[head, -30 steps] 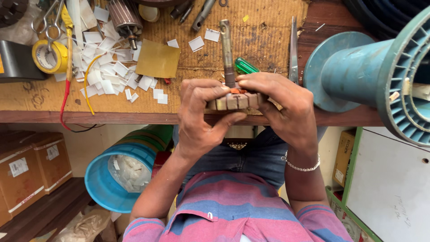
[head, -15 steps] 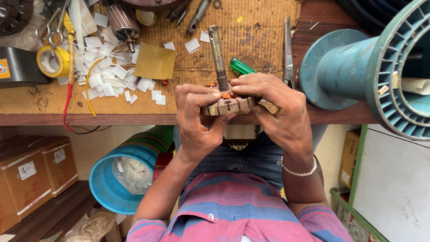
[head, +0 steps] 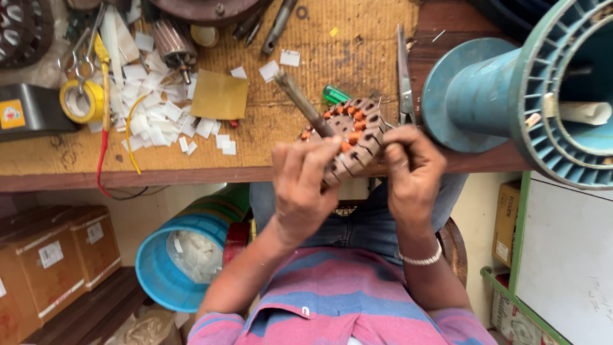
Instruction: The person assembles a motor stator by inserting small white insulating pieces into slots between copper windings. They use scissors to trim the pieces and a green screwdriver to press them into place. The work is performed at a cluttered workbench with tools and motor parts visible.
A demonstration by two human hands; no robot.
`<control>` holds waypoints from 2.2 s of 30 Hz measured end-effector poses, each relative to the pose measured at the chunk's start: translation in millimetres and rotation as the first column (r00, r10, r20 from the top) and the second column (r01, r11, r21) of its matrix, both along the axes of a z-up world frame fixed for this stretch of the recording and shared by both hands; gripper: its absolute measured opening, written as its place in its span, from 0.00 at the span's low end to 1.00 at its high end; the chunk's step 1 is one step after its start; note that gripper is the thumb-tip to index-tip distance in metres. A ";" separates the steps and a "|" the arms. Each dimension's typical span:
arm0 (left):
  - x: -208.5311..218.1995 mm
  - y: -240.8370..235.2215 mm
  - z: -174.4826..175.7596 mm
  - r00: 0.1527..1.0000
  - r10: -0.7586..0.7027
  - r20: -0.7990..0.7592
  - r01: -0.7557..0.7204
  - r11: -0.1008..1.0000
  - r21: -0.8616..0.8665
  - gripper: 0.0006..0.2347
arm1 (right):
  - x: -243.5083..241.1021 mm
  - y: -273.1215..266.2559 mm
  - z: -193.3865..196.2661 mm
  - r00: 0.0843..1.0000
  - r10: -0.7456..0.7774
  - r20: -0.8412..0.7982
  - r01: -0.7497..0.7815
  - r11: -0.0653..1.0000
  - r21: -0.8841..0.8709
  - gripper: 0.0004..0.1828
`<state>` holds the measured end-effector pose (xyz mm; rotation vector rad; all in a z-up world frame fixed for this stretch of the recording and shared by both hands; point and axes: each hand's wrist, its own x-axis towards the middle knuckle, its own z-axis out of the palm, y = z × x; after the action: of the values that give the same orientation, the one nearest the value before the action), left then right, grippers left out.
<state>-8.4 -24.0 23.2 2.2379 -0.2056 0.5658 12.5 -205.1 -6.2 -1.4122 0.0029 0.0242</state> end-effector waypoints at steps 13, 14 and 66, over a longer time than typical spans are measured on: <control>-22.2 -24.0 -42.9 0.992 0.043 0.122 -0.035 0.997 -0.066 0.22 | -20.5 -10.9 -3.7 0.861 0.270 -0.430 0.033 0.816 0.577 0.19; -20.8 -23.2 -42.5 0.991 0.042 0.129 -0.035 0.998 -0.053 0.22 | -19.7 -11.6 -2.0 0.852 0.278 -0.444 0.027 0.823 0.567 0.18; 21.7 70.0 0.8 0.963 -0.252 -0.101 0.207 0.922 -0.326 0.22 | 27.3 46.3 23.7 0.649 0.366 0.668 0.218 0.751 -0.624 0.09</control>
<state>13.3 45.9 24.0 1.9019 -0.2811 0.2873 39.9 -158.8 17.5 -2.0515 -0.8578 -0.5746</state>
